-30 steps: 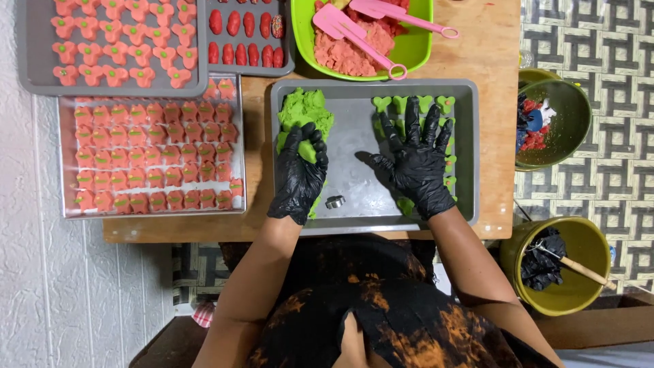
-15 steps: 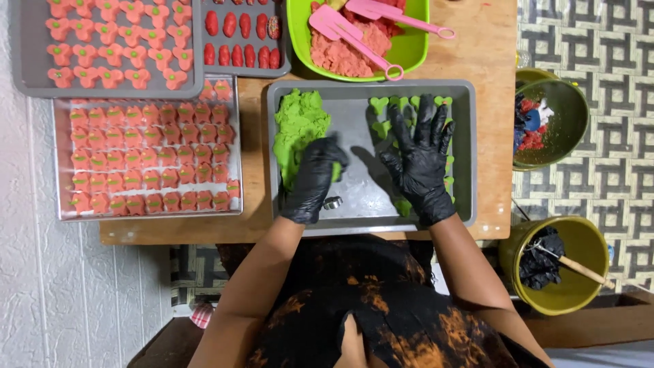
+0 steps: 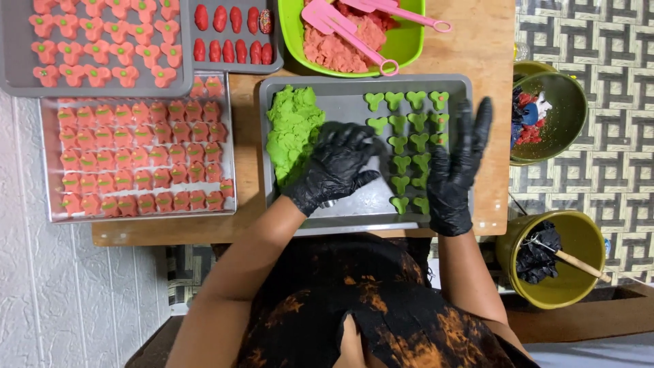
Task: The person is using a small mold to shape green dough into cactus shapes and placing them on a baking tray.
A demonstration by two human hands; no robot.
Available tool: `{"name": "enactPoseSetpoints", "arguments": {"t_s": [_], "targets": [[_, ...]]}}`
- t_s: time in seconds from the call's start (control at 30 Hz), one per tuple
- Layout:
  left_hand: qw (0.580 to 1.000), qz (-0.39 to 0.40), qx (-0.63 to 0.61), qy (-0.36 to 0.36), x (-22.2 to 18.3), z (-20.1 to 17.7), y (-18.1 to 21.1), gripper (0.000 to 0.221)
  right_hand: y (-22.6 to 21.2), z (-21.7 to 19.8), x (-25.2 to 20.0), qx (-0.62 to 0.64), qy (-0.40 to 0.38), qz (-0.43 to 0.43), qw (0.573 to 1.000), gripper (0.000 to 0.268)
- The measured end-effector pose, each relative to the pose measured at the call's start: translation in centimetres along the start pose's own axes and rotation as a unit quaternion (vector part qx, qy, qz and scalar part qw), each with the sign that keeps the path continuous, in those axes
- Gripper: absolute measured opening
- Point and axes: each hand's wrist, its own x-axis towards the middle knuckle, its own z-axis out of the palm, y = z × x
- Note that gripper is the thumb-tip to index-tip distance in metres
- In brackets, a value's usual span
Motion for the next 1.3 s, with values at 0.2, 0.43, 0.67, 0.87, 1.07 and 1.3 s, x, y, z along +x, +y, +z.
{"name": "enactPoseSetpoints", "arguments": {"t_s": [0.2,0.43,0.67,0.87,1.07,1.3], "targets": [[0.979,0.194,0.012,0.065,2.6,1.9,-0.1,0.083,2.0,-2.8,0.9,-0.122,0.097,-0.062,0.986,0.057],[0.987,0.152,0.044,-0.004,2.3,2.7,-1.3,0.104,3.7,-4.6,0.0,-0.117,0.14,-0.018,0.983,0.063],[0.988,0.117,0.093,-0.033,2.9,2.2,-1.1,0.108,3.5,-3.5,0.4,-0.055,0.161,0.048,0.984,0.055],[0.991,0.121,0.047,0.027,3.1,0.4,-1.6,0.085,0.7,-1.8,0.1,-0.011,0.111,-0.041,0.993,0.056],[0.995,0.075,0.014,0.064,0.9,-2.1,-2.1,0.072,-0.3,2.2,-5.2,0.065,-0.2,-0.014,0.978,0.01],[0.993,0.022,0.032,0.114,0.5,-4.6,-3.0,0.067,-3.1,8.2,-7.0,-0.024,-0.355,-0.224,0.907,0.009]]}}
